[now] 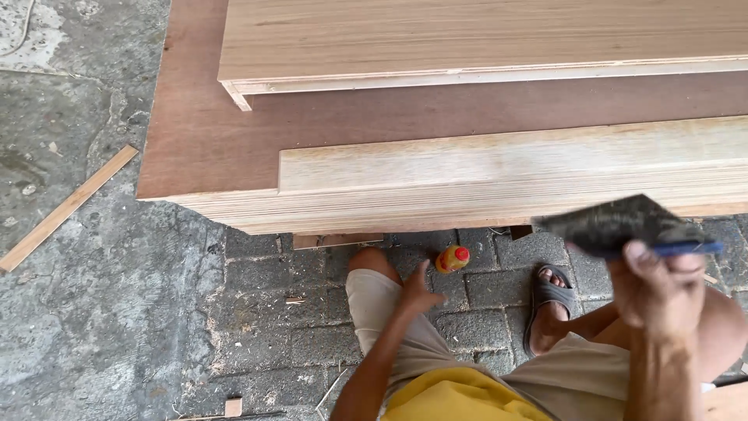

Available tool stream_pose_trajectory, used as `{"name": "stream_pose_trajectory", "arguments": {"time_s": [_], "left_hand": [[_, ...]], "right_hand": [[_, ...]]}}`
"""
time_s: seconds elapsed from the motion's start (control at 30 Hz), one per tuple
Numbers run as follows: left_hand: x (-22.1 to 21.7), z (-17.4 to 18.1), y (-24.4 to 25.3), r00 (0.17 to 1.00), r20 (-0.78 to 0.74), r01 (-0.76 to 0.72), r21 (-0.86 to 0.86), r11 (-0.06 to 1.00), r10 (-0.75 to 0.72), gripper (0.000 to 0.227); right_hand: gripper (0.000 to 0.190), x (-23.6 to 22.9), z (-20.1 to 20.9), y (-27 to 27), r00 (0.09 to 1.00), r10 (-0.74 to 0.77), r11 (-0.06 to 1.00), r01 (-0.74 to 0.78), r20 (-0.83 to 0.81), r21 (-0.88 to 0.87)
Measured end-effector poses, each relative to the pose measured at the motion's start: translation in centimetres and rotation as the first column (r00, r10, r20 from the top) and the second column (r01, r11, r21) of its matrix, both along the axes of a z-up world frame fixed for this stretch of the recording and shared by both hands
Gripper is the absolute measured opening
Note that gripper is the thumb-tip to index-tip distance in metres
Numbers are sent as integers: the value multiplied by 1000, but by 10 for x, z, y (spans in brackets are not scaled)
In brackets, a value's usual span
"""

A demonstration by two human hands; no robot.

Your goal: Applying filler or adhesive to the edges of wooden boards and smoothing it with a hand scraper.

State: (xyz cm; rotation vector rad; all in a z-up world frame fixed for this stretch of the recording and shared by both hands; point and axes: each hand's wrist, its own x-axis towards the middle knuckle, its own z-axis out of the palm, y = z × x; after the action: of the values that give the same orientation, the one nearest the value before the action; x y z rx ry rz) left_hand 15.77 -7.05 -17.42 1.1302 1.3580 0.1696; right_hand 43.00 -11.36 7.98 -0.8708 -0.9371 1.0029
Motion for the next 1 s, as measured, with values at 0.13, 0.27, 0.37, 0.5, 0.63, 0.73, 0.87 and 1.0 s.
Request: {"name": "stream_pose_trajectory", "arguments": {"time_s": [0.13, 0.27, 0.37, 0.5, 0.63, 0.73, 0.87, 1.0], "left_hand": [[64, -77, -4, 999, -48, -2, 85, 996, 6, 131], [88, -117, 9, 951, 204, -294, 375, 879, 232, 109], [99, -141, 30, 952, 191, -301, 459, 836, 238, 83], [82, -119, 38, 969, 169, -242, 529, 813, 179, 48], [33, -5, 3, 929, 344, -300, 489, 819, 135, 38], [-8, 54, -22, 656, 734, -528, 275, 803, 179, 36], [-74, 114, -18, 711, 691, -551, 433, 713, 130, 46], [-119, 202, -6, 1000, -24, 4, 663, 748, 15, 54]], "right_hand": [[41, 0, -67, -37, 970, -29, 990, -5, -241, -141], [40, 8, -115, -59, 922, -330, 866, 210, -201, -455], [36, 9, -125, -56, 920, -360, 809, 227, -152, -543], [28, 3, -120, -40, 947, -314, 788, 225, -60, -572], [39, -10, -122, -20, 953, -256, 834, 132, -164, -536], [50, -35, -116, -10, 968, -193, 817, 68, -160, -572], [26, -65, -173, -3, 984, -11, 885, -74, -180, -460], [16, -90, -185, 9, 992, 118, 921, -129, -51, -369]]}}
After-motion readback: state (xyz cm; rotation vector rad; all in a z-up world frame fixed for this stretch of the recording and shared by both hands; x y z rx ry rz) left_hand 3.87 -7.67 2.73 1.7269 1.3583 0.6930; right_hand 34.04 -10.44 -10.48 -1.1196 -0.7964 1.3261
